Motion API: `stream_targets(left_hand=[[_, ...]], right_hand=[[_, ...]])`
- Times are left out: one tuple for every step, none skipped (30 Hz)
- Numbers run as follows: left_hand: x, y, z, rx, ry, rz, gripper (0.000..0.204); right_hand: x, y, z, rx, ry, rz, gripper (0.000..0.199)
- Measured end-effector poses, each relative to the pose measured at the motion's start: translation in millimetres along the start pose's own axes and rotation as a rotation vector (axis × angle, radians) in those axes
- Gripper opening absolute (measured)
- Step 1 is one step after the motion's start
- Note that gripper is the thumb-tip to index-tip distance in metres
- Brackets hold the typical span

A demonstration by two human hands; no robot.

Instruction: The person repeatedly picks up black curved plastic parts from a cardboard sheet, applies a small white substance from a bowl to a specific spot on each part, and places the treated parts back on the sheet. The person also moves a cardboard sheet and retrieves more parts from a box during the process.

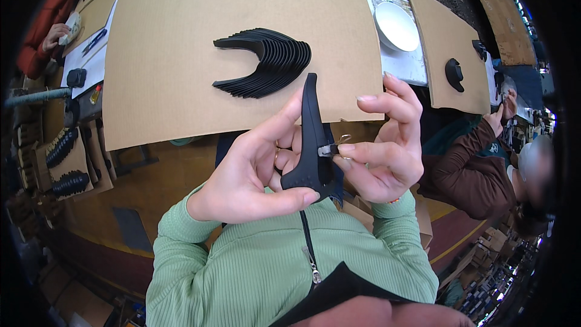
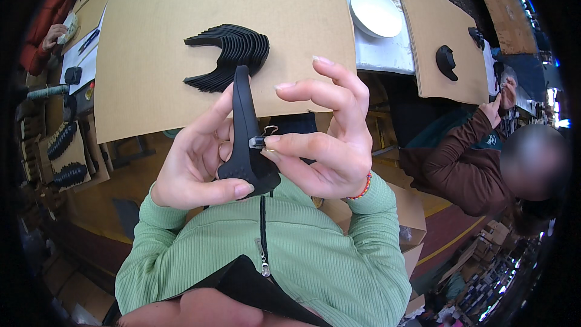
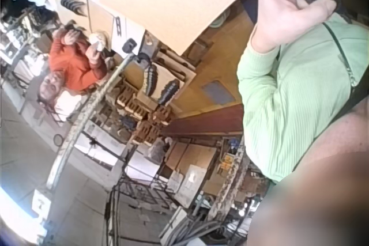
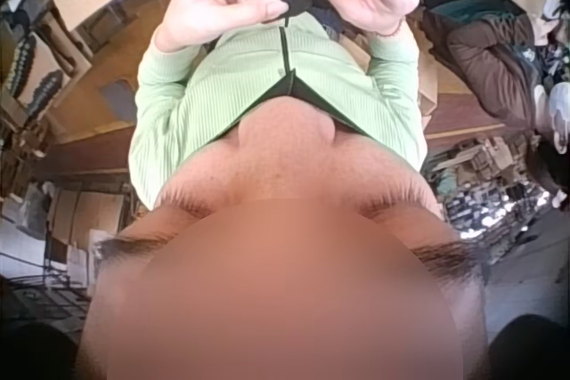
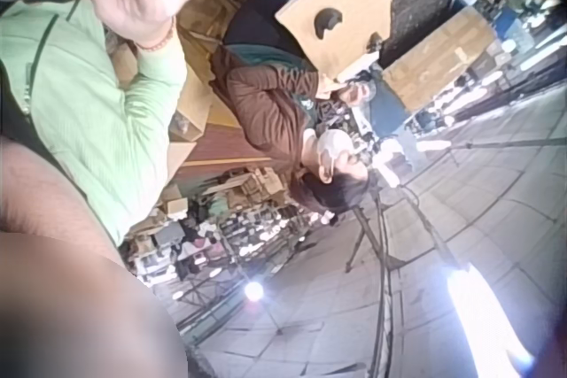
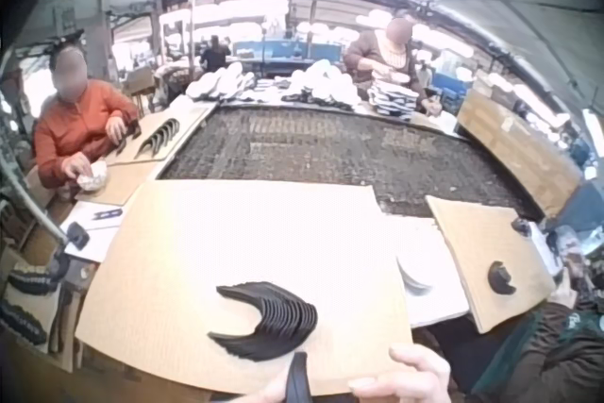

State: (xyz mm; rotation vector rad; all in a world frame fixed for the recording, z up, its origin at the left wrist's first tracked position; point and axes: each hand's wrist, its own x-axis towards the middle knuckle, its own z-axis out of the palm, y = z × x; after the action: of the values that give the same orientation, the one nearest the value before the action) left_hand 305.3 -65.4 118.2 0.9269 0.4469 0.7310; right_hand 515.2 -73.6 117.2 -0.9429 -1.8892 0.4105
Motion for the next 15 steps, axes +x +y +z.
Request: stream_targets(left_hand=[[0.2, 0.2, -0.5, 0.005, -0.012, 0.008, 0.095], [0.3, 0.4, -0.7, 0.010, -0.025, 0.015, 0.095], [-0.5, 0.8, -0.1, -0.004, 0.001, -0.014, 0.098], [-1.8, 1.4, 0.8, -0.018, 0.027, -0.043, 0.100], [-2.1, 1.8, 1.0, -0.027, 0.034, -0.059, 0.102], [-2.4, 2.2, 1.3, -0.036, 0.042, -0.075, 0.103], [-2.2, 2.6, 1.1, -0.039, 0.031, -0.077, 0.103], [-2.2, 2.9, 1.2, -0.048, 0.024, -0.082, 0.104], [-2.1, 3.2, 1.2, -0.057, 0.017, -0.087, 0.104], [-2.1, 3.2, 1.6, -0.071, 0.014, -0.096, 0.104], [-2.3, 3.1, 1.9, -0.081, 0.017, -0.108, 0.104], [-2.5, 2.9, 2.1, -0.086, 0.009, -0.101, 0.104], [-2.5, 2.6, 2.3, -0.088, 0.006, -0.098, 0.104], [-2.5, 2.4, 1.8, -0.077, -0.013, -0.093, 0.103], [-2.4, 2.1, 1.4, -0.067, -0.032, -0.087, 0.102]], right_hand=[[0.4, 0.7, 0.8, 0.001, 0.018, -0.012, 0.021], [1.1, 2.3, 2.5, 0.010, 0.050, -0.034, 0.023], [1.7, 3.4, 3.6, 0.022, 0.076, -0.053, 0.025], [2.1, 4.0, 4.1, 0.016, 0.084, -0.057, 0.025], [2.3, 4.4, 4.5, 0.013, 0.088, -0.058, 0.025], [2.6, 4.6, 4.7, 0.014, 0.092, -0.060, 0.024], [2.8, 4.8, 4.7, 0.009, 0.095, -0.061, 0.024], [2.9, 4.8, 4.6, 0.008, 0.097, -0.063, 0.024], [3.0, 4.9, 4.5, 0.009, 0.098, -0.063, 0.024], [3.1, 5.3, 4.5, 0.002, 0.101, -0.065, 0.024], [3.2, 5.8, 4.6, -0.002, 0.102, -0.066, 0.024], [3.2, 6.2, 4.8, -0.003, 0.102, -0.068, 0.024], [3.1, 6.4, 4.9, -0.011, 0.108, -0.064, 0.024], [2.8, 6.4, 5.2, -0.015, 0.114, -0.061, 0.024], [2.7, 6.5, 5.6, -0.019, 0.120, -0.058, 0.024]])
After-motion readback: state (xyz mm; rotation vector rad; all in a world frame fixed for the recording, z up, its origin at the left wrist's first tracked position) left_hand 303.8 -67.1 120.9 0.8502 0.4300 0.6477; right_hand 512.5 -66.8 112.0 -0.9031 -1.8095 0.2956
